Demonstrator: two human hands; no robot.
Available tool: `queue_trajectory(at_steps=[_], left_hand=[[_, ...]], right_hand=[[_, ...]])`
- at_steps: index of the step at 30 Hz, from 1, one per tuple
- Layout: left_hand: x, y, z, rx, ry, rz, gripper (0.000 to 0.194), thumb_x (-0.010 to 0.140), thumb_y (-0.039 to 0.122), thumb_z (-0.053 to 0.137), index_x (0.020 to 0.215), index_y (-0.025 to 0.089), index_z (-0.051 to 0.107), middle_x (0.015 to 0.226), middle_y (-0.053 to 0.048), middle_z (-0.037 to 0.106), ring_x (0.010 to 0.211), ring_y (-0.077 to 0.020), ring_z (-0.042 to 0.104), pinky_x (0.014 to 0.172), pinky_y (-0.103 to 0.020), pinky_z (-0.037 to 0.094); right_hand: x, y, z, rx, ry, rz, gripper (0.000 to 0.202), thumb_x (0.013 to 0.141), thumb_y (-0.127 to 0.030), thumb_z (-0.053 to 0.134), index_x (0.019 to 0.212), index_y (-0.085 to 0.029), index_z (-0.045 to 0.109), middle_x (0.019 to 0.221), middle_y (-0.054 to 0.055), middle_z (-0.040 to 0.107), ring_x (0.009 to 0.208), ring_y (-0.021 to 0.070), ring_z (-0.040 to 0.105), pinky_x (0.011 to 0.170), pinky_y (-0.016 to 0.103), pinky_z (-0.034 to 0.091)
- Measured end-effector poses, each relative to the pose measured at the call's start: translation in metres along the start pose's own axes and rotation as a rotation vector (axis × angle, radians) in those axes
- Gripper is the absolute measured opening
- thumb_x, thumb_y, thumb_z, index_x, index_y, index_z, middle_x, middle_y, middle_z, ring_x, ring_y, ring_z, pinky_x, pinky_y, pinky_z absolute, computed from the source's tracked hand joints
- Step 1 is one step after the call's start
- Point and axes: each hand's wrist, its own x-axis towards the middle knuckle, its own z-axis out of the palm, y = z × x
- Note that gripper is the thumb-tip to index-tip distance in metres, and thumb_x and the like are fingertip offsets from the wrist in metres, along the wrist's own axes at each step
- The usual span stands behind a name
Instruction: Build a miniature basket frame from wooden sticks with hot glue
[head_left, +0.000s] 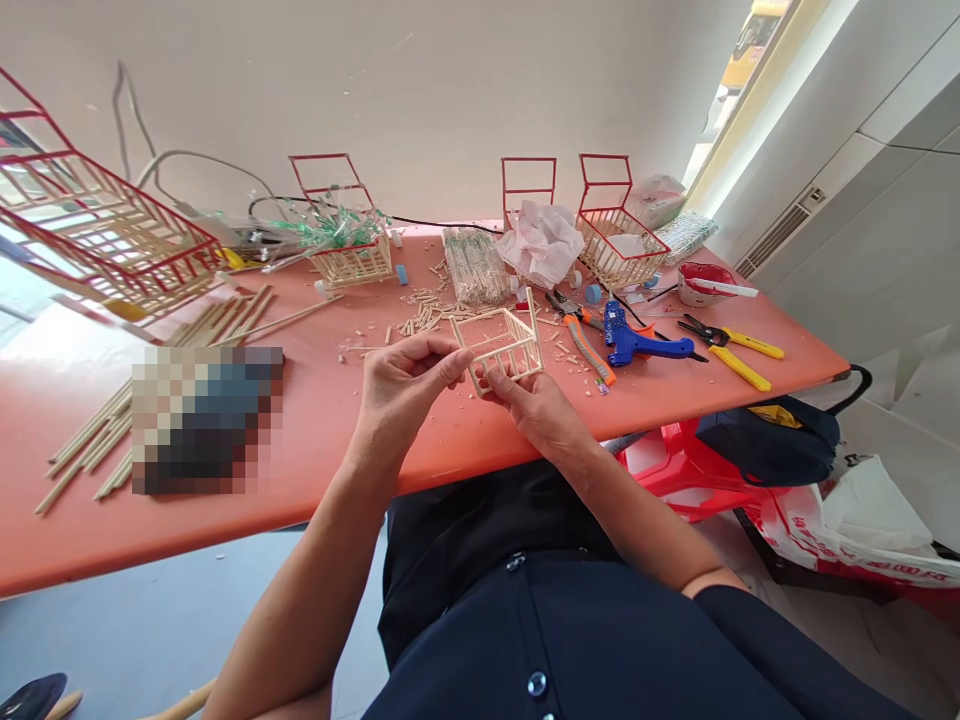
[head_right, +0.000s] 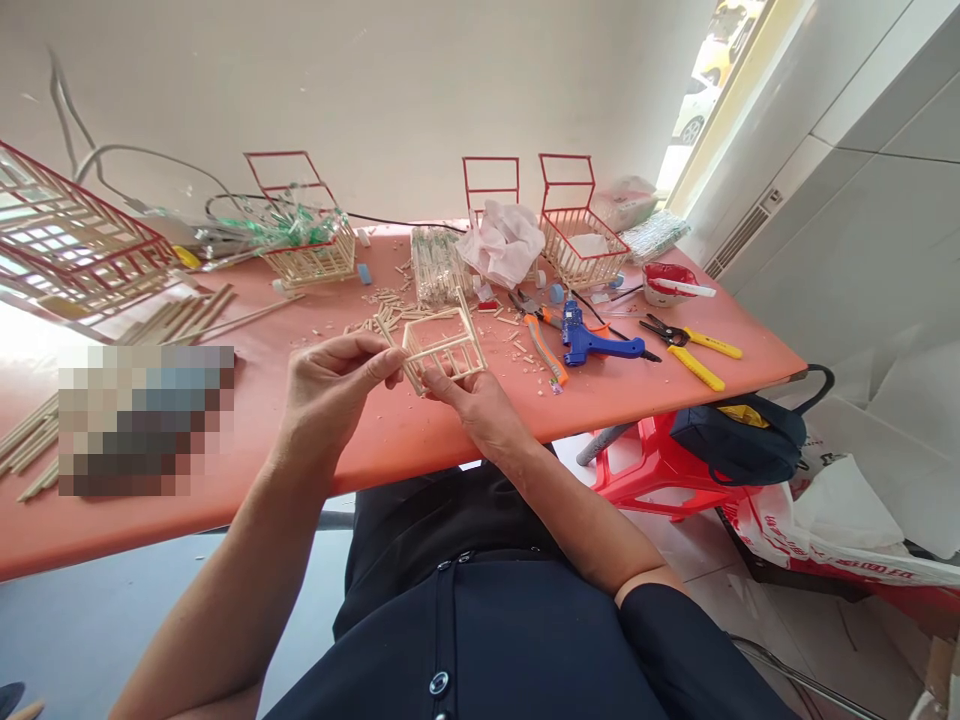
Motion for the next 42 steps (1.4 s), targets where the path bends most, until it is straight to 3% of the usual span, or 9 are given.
queue_trajectory(at_steps=[15, 28, 42], left_hand=[[-0.0016, 0.0039, 0.0023, 0.019, -0.01, 0.015, 0.021, 0.078, 0.035, 0.091, 0.074, 0.02, 0.078, 0.065, 0.0, 0.066, 0.061, -0.012, 0.059, 0.058, -0.025, 0.048], [-0.002, 0.0083, 0.0042, 0.023, 0.014, -0.015, 0.022, 0.075, 0.036, 0.091, 0.073, 0.019, 0.078, 0.064, -0.001, 0.066, 0.06, -0.0122, 0.06, 0.059, -0.025, 0.05], [0.0001, 0.0039, 0.0024, 0.026, 0.022, -0.028, 0.028, 0.075, 0.042, 0.093, 0.075, 0.019, 0.077, 0.064, -0.001, 0.066, 0.059, -0.0122, 0.059, 0.058, -0.026, 0.049]], right_hand=[[-0.001, 0.0072, -0.0025, -0.043, 0.028, -0.026, 0.058, 0.073, -0.077, 0.086, 0.078, -0.019, 0.081, 0.096, 0.005, 0.071, 0.109, 0.0221, 0.063, 0.12, 0.045, 0.043], [-0.0017, 0.0044, 0.0009, -0.007, 0.05, -0.016, 0.06, 0.068, -0.079, 0.089, 0.085, -0.021, 0.084, 0.098, 0.005, 0.074, 0.108, 0.0223, 0.065, 0.116, 0.042, 0.047], [-0.0015, 0.0011, -0.0015, -0.053, 0.004, -0.003, 0.058, 0.074, -0.077, 0.086, 0.072, -0.019, 0.077, 0.102, 0.006, 0.072, 0.114, 0.0215, 0.062, 0.115, 0.041, 0.045]])
